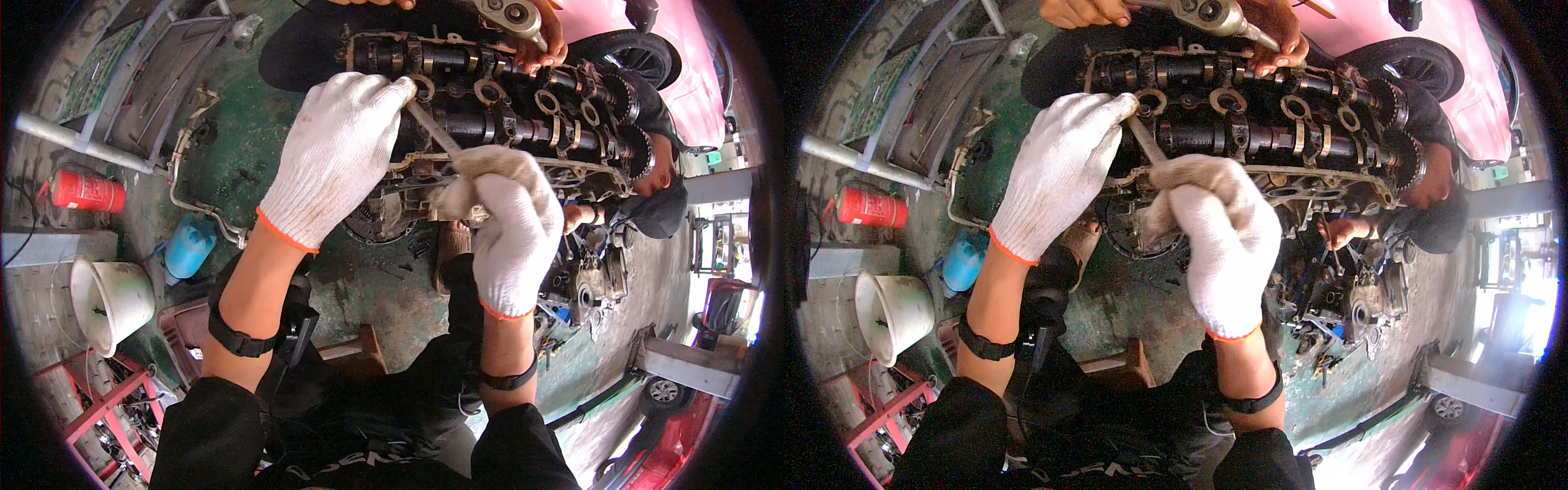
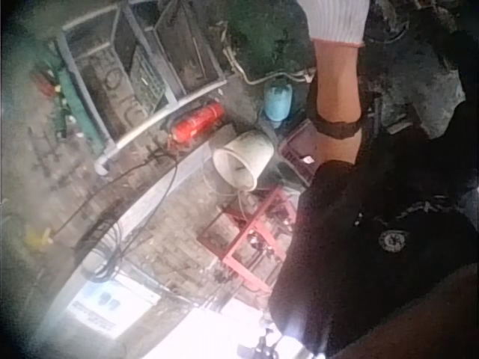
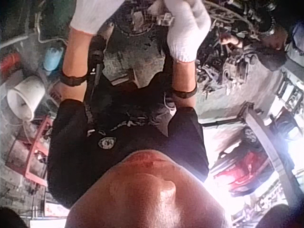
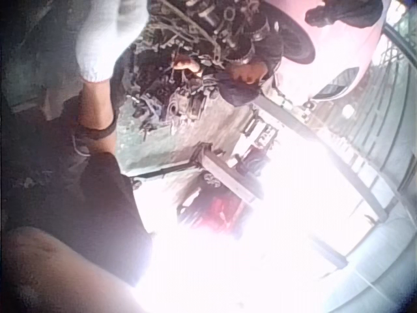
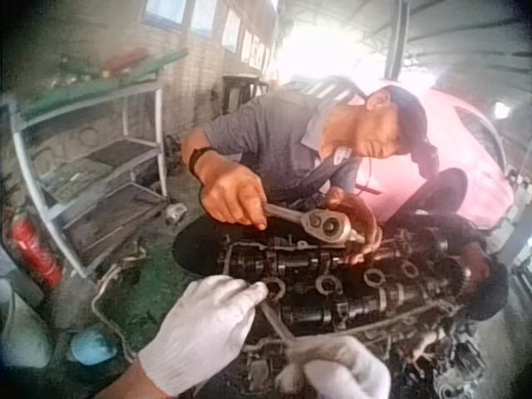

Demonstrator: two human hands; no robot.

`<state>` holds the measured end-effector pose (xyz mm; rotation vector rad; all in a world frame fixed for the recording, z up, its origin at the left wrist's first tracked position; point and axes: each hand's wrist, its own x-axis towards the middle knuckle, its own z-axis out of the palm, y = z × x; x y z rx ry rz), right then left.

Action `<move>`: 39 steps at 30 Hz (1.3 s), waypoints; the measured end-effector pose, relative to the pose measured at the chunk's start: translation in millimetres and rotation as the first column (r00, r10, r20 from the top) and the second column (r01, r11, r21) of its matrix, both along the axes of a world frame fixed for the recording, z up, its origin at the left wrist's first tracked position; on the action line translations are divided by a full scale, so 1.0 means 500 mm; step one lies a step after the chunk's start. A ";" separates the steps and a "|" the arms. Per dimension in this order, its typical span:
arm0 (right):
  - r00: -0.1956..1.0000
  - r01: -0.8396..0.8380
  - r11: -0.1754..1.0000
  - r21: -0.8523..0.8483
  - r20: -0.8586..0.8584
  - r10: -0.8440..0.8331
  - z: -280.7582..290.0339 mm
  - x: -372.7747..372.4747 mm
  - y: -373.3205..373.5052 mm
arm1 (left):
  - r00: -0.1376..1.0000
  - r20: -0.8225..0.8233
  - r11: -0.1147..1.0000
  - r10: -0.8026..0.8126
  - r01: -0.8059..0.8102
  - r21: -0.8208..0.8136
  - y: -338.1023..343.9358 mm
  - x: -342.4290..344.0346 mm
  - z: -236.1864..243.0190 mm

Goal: The person uses a wrench to tighten bolts on a disassembled engine block. They repeatedly adjust the wrench and apply torque to secure components within the engine assembly.

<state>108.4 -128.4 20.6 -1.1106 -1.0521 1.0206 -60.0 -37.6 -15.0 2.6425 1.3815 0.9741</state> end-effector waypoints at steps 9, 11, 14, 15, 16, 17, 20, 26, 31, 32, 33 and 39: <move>0.992 0.123 0.987 0.108 -0.006 -0.123 -0.008 0.037 0.000 | 0.999 0.037 0.999 -0.007 0.006 0.037 -0.004 0.013 0.002; 0.991 0.126 0.983 0.134 -0.061 -0.119 -0.011 0.036 0.000 | 0.999 0.045 0.999 -0.008 0.006 0.053 -0.003 0.017 0.003; 0.992 0.125 0.978 0.165 -0.039 -0.120 -0.015 0.033 0.002 | 0.999 0.049 0.999 -0.003 0.001 0.049 -0.003 0.020 0.004; 0.992 0.121 0.975 0.185 -0.055 -0.113 -0.016 0.033 0.003 | 0.999 0.048 1.000 0.002 -0.003 0.030 -0.003 0.021 0.004; 0.992 0.128 0.973 0.191 -0.042 -0.122 -0.015 0.033 0.003 | 0.998 0.056 1.000 0.006 -0.007 0.020 -0.003 0.022 0.005; 0.989 0.138 0.971 0.195 0.015 -0.144 -0.015 0.035 0.003 | 0.999 0.042 1.000 0.007 -0.008 0.023 -0.002 0.022 0.006; 0.991 0.126 0.974 0.188 0.010 -0.130 -0.011 0.039 0.001 | 0.999 0.035 0.998 0.009 -0.011 0.063 0.000 0.023 0.006; 0.989 0.150 0.978 0.148 -0.027 -0.148 -0.004 0.038 0.003 | 0.998 0.065 0.995 0.016 -0.022 0.102 0.002 0.026 0.005; 0.977 0.212 0.976 0.042 -0.048 -0.210 -0.003 0.033 0.012 | 0.999 0.001 0.999 0.043 -0.043 -0.013 -0.003 0.027 0.003; 0.977 0.207 0.978 0.034 -0.062 -0.204 -0.004 0.034 0.013 | 0.999 0.015 0.999 0.050 -0.050 0.007 -0.003 0.026 0.003; 0.971 0.227 0.974 0.002 -0.073 -0.226 -0.004 0.037 0.014 | 0.999 0.018 0.999 0.048 -0.048 0.023 -0.003 0.027 0.003; 0.868 0.346 0.928 0.136 0.329 -0.371 -0.014 0.054 0.022 | 0.999 0.028 0.999 0.021 -0.020 -0.027 -0.003 0.024 0.002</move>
